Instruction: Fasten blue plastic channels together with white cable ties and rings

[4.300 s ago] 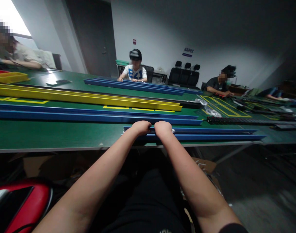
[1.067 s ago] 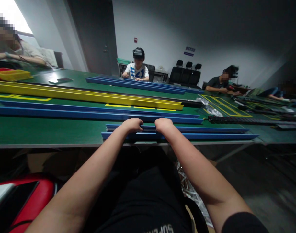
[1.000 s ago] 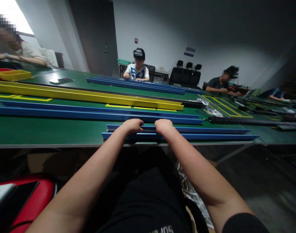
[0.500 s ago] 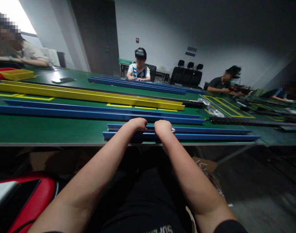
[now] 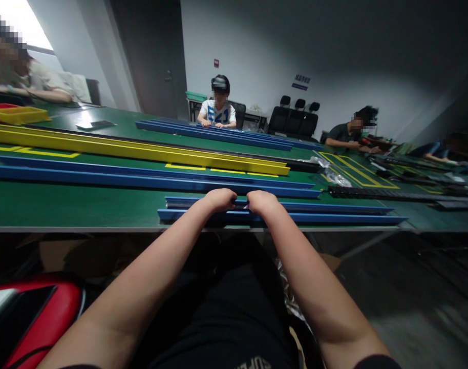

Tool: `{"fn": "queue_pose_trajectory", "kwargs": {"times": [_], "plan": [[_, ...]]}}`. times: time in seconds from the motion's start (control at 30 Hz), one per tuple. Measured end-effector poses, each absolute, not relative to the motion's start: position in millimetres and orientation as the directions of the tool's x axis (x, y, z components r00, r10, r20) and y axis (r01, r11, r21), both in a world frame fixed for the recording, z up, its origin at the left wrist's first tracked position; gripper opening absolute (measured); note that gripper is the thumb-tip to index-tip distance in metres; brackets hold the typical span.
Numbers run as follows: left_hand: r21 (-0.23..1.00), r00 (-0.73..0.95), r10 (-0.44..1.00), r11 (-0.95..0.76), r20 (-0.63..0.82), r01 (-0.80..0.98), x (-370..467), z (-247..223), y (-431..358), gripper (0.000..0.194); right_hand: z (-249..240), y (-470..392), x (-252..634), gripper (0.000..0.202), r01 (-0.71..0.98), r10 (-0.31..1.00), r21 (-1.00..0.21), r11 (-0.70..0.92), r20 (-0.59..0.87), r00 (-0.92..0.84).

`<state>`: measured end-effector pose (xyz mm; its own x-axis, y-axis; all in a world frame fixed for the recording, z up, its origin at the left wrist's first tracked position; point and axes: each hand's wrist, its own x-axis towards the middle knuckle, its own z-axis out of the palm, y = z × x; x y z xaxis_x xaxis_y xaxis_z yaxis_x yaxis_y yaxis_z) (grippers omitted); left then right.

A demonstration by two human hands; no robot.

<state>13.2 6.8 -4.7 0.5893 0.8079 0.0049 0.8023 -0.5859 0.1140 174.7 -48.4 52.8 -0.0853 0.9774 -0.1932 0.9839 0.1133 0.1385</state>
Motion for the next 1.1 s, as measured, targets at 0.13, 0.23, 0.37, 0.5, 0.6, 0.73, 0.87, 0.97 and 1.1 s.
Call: {"fn": "queue_pose_trajectory", "kwargs": {"times": [0.13, 0.23, 0.37, 0.5, 0.6, 0.73, 0.87, 0.97, 1.1], "plan": [[0.117, 0.614, 0.789, -0.612, 0.024, 0.782, 10, -3, 4, 0.031, 64, -47, 187, 0.034, 0.977, 0.977, 0.176, 0.12, -0.194, -0.085], [0.116, 0.619, 0.785, -0.616, 0.017, 0.779, -11, -2, 1, 0.031, 65, -47, 190, 0.036, 0.97, 0.972, 0.189, 0.15, -0.209, -0.11], [0.126, 0.597, 0.802, -0.591, -0.011, 0.797, -53, -2, 2, 0.027, 57, -45, 185, 0.037, 0.964, 0.963, 0.201, 0.173, -0.238, -0.124], [0.176, 0.568, 0.823, -0.556, -0.023, 0.812, -72, -1, 3, 0.033, 47, -45, 177, 0.035, 0.973, 0.968, 0.181, 0.144, -0.228, -0.101], [0.186, 0.543, 0.839, -0.528, -0.042, 0.829, -69, -2, 4, 0.035, 42, -48, 175, 0.031, 0.976, 0.98, 0.175, 0.128, -0.171, -0.098], [0.169, 0.513, 0.855, -0.496, -0.074, 0.852, -64, -4, 6, 0.037, 39, -52, 174, 0.03, 0.978, 0.986, 0.162, 0.128, -0.128, -0.108], [0.142, 0.484, 0.869, -0.469, -0.102, 0.872, -61, -2, 7, 0.041, 39, -53, 168, 0.032, 0.984, 0.99, 0.149, 0.094, -0.117, -0.077], [0.105, 0.481, 0.87, -0.472, -0.104, 0.876, -54, 3, 7, 0.04, 40, -53, 163, 0.034, 0.988, 0.991, 0.144, 0.061, -0.123, -0.044], [0.063, 0.512, 0.854, -0.508, -0.099, 0.859, -36, 12, 6, 0.038, 41, -52, 159, 0.035, 0.99, 0.991, 0.136, 0.047, -0.129, -0.03]]}}
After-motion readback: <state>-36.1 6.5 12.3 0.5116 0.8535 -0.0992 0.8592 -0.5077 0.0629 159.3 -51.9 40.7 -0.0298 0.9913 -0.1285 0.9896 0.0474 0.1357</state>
